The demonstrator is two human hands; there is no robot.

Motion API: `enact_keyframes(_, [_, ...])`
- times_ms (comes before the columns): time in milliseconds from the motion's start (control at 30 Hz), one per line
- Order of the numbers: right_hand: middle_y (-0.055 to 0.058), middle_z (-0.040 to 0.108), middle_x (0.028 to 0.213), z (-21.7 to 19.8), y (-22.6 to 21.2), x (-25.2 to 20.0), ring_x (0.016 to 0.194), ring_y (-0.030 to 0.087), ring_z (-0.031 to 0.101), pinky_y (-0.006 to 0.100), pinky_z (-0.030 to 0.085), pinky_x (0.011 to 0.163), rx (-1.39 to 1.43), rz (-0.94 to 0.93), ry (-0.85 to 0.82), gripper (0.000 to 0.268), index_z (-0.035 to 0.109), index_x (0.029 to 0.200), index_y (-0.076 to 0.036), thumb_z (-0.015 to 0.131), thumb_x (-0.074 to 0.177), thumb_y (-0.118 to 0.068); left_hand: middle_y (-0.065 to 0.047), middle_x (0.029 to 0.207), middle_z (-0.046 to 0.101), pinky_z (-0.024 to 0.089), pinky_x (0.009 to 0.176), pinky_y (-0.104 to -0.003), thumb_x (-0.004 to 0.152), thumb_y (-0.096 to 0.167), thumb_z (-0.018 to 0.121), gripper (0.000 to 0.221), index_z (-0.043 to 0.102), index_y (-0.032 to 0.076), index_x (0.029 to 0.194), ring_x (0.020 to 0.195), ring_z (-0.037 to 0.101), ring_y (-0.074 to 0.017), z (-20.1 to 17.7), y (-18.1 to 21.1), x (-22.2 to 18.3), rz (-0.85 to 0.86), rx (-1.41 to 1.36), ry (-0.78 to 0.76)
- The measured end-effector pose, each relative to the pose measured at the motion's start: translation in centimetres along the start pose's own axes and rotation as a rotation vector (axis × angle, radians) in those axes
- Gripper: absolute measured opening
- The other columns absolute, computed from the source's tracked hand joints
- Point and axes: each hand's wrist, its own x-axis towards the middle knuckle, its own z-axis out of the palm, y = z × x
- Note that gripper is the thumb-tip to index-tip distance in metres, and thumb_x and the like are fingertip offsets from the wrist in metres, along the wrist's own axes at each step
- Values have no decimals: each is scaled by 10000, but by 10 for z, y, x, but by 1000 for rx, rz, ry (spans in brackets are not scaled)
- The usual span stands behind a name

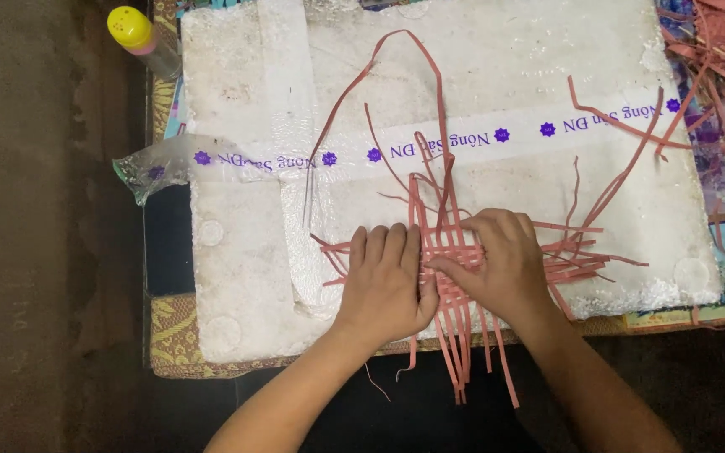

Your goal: The person is weaving thin pink plastic strips together on a white foam surface to create a woven mat or base.

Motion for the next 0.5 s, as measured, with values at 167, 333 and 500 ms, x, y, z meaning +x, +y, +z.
enact_keyframes(167, [120,491,819,-4,-3,3,813,296,512,384,375,751,24,-10,1,495,545,930,-27,733,635,-378,-236,973,483,223,904,-537,709,486,466,682,488,-90,1074,940,427,-373,-8,2,3,9,-4,-19])
enact_keyframes(333, [107,473,787,2,2,2,771,288,503,380,367,719,47,-20,34,475,542,881,-32,749,614,-365,-207,939,498,247,883,-531,702,529,491,683,515,-66,1036,900,450,-352,-3,1,2,14,21,16])
enact_keyframes(500, [100,470,746,1,0,3,724,281,504,377,361,687,11,-26,54,454,553,839,-39,760,604,-368,-185,919,505,256,870,-519,712,548,492,660,535,-46,998,883,461,-335,0,-1,2,21,28,25])
